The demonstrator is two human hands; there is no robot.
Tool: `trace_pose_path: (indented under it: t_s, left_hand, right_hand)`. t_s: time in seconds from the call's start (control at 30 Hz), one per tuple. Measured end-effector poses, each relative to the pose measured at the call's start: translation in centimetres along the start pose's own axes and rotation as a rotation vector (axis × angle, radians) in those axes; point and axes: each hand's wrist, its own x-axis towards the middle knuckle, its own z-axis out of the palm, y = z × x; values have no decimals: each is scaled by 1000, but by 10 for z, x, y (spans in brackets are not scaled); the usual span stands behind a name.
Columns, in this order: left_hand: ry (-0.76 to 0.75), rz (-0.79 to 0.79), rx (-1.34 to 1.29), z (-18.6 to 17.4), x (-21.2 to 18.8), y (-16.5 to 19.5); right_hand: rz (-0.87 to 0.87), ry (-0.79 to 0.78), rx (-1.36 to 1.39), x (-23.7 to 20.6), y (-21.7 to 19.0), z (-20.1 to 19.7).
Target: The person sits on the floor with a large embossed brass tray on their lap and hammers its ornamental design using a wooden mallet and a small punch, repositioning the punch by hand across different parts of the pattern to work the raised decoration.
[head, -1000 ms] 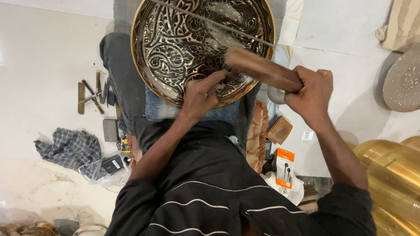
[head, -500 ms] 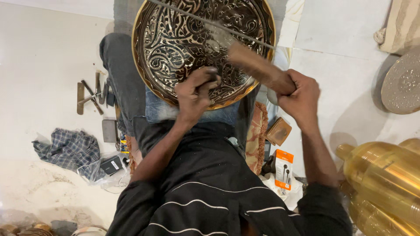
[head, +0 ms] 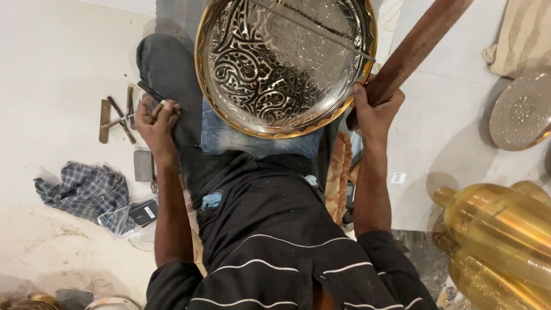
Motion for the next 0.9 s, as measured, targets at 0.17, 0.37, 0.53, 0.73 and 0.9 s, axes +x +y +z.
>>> trace_pose_path:
  t_s: [0.17, 0.37, 0.53, 0.73, 0.9]
  left_hand:
    - [83, 321, 660, -53, -21, -12]
    - [172, 154, -130, -50, -44, 15]
    - [53, 318, -141, 28, -58, 59]
    - [-558, 225, -41, 141, -74, 69]
    - [-836, 362, 185, 179, -66, 49]
  right_hand:
    - [48, 97, -50, -27, -10, 20]
    - [63, 168, -45, -68, -7, 37]
    - [241, 235, 23, -82, 6, 51]
    - [77, 91, -86, -79, 10, 26]
    - [216, 25, -115, -94, 24, -8]
